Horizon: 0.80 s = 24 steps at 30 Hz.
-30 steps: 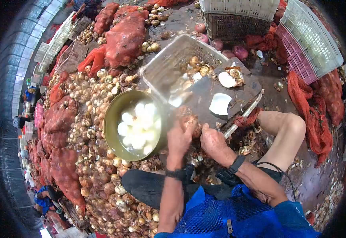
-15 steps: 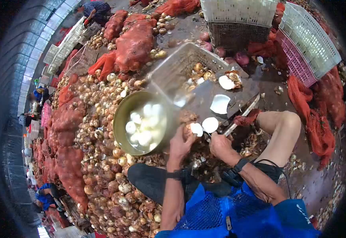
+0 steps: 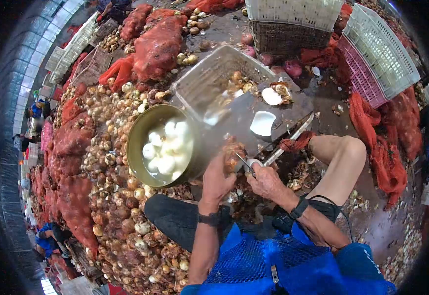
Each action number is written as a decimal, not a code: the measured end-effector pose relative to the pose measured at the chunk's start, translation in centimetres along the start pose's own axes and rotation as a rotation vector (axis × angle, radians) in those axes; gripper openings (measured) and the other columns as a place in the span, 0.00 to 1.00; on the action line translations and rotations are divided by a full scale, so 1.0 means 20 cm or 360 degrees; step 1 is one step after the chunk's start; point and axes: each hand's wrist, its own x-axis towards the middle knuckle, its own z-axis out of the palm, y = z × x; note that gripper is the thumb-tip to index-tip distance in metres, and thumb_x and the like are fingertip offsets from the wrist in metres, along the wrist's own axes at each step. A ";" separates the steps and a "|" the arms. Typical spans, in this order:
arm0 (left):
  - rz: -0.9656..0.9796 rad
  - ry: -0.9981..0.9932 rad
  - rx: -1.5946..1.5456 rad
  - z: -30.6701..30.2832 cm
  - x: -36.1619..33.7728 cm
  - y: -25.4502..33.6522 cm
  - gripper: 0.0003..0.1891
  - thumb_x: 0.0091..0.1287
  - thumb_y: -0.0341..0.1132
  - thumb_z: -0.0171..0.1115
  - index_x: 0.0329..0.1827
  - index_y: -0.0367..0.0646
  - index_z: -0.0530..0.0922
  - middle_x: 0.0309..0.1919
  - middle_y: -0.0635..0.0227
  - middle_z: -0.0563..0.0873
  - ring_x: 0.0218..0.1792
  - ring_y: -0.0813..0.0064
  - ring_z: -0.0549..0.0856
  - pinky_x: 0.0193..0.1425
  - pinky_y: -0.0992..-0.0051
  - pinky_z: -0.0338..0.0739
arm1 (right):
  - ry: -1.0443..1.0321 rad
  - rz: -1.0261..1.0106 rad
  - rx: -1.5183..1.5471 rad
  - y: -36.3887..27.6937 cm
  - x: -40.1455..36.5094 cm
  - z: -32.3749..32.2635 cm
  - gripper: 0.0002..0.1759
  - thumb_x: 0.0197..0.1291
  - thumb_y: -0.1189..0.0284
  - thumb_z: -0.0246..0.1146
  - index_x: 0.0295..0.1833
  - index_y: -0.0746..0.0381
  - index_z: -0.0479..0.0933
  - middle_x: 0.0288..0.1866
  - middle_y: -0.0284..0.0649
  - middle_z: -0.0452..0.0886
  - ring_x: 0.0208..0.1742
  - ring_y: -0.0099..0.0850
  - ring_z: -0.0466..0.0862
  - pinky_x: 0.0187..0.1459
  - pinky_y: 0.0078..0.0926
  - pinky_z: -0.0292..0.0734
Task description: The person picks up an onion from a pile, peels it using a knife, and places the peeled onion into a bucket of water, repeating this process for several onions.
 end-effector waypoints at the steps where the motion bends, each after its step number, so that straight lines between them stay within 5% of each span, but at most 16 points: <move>1: -0.0003 0.0026 0.0068 0.01 -0.01 0.00 0.31 0.50 0.28 0.68 0.62 0.40 0.74 0.51 0.48 0.82 0.52 0.52 0.84 0.56 0.62 0.79 | -0.0016 0.0029 -0.0028 0.01 0.00 0.00 0.13 0.62 0.69 0.59 0.40 0.68 0.68 0.21 0.60 0.77 0.27 0.61 0.81 0.30 0.54 0.77; 7: 0.0110 0.0146 0.0104 0.04 -0.02 0.01 0.32 0.48 0.33 0.75 0.59 0.40 0.76 0.44 0.51 0.83 0.46 0.53 0.84 0.50 0.62 0.80 | -0.0034 0.0054 -0.0042 -0.04 -0.01 -0.03 0.14 0.63 0.67 0.59 0.39 0.67 0.68 0.21 0.59 0.77 0.28 0.61 0.81 0.31 0.55 0.78; 16: 0.0302 0.0123 0.0268 0.07 0.01 0.01 0.24 0.50 0.30 0.71 0.52 0.41 0.77 0.42 0.52 0.83 0.44 0.51 0.83 0.49 0.60 0.80 | -0.0185 0.0231 -0.0210 -0.08 0.02 -0.08 0.09 0.61 0.72 0.56 0.38 0.69 0.71 0.27 0.62 0.81 0.33 0.61 0.83 0.37 0.56 0.79; 24: 0.0184 0.0185 0.0149 0.06 0.01 0.04 0.21 0.52 0.32 0.72 0.50 0.38 0.80 0.42 0.50 0.85 0.44 0.52 0.85 0.50 0.62 0.81 | -0.0185 0.0198 -0.0314 0.04 -0.03 0.09 0.13 0.61 0.69 0.60 0.37 0.69 0.69 0.23 0.59 0.79 0.30 0.57 0.83 0.31 0.54 0.79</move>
